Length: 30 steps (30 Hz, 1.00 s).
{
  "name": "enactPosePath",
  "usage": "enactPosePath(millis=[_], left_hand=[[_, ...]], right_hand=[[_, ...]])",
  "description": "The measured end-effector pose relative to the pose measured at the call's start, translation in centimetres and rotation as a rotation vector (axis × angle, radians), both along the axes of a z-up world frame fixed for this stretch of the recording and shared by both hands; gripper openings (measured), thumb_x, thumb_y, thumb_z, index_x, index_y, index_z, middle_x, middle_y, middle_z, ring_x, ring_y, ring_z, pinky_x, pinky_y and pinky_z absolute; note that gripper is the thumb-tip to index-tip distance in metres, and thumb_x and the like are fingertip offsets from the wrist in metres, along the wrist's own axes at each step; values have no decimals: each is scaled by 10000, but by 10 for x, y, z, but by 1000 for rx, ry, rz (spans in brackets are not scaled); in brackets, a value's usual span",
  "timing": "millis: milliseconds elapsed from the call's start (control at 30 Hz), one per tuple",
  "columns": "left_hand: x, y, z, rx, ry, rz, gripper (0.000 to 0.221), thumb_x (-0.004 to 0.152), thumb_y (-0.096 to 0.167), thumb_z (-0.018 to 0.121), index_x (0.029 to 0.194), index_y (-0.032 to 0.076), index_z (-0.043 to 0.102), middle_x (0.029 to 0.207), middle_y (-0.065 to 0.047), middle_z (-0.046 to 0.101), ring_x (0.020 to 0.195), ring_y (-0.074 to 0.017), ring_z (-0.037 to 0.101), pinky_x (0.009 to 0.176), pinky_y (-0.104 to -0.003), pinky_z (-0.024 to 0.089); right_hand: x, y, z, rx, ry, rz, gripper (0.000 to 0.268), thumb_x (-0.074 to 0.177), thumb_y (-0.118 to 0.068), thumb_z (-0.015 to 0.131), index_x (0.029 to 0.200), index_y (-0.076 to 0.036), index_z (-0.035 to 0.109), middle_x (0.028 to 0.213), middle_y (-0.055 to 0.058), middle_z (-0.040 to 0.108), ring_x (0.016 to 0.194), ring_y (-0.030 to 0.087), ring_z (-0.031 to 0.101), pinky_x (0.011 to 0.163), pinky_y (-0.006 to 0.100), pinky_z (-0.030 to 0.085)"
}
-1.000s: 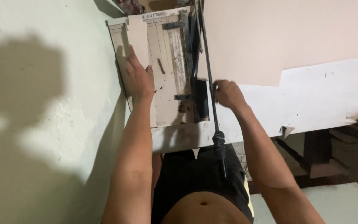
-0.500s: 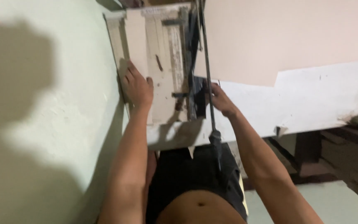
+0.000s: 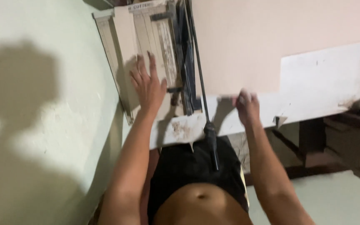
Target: Using a manual paper cutter to trim individual sheets of paper or cardboard.
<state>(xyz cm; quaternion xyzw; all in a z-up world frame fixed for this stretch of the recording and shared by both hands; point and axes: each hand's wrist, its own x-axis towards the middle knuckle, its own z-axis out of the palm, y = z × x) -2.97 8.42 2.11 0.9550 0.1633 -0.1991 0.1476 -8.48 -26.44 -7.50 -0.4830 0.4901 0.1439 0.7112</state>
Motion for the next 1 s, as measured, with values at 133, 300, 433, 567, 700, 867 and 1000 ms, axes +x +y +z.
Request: enactPosePath(millis=[133,300,433,567,700,867,1000], left_hand=[[-19,-11,-20,-79,-119,-137,794,967,289,733,1610,129,294,1547,-209,316,1433,-422,318,1165,-559,276],[-16,-35,-16,-235,77,-132,798,965,275,702,1623,200,256,1578,-213,305,1488,-438,269,1120,-611,350],[5,-51,-31,-260,187,-187,1014,872,353,831,1645,318,175,1659,-245,113,1537,-478,104,1139,-701,280],[22,-73,-30,-61,342,-276,997,776,457,862,1594,213,347,1675,-240,-17,1545,-452,1,1161,-764,109],[18,-82,-41,25,364,-279,1099,838,272,830,1649,203,92,1658,-281,-36,1533,-501,15,1091,-818,228],[20,-85,-36,46,388,-309,1101,833,221,814,1647,188,74,1660,-283,-47,1531,-508,6,1059,-837,243],[23,-83,-39,-16,370,-286,1100,833,141,804,1640,156,56,1646,-301,-69,1520,-526,-21,1069,-843,220]], right_hand=[[-45,-8,-3,-57,-19,29,206,1002,-84,700,1082,-72,510,952,84,628,830,287,736,737,380,688],[-22,15,2,-116,-68,139,193,1009,-153,702,1102,-76,552,935,65,649,833,258,757,765,380,686],[-14,16,-6,-161,-80,212,192,1016,-174,693,1124,-59,583,925,73,668,842,266,770,786,416,690],[-10,11,-7,-175,-66,193,208,1008,-172,700,1126,-42,589,896,82,672,826,268,776,772,422,691],[-5,11,23,-427,109,900,532,1065,-581,531,1030,-77,697,696,108,702,612,238,739,630,411,633],[-5,120,256,-638,137,1327,755,913,-297,715,1576,-196,368,951,206,785,908,433,764,857,552,605],[-76,127,146,-788,52,1690,865,957,-329,568,1649,-103,101,853,269,750,785,430,774,674,518,626]])
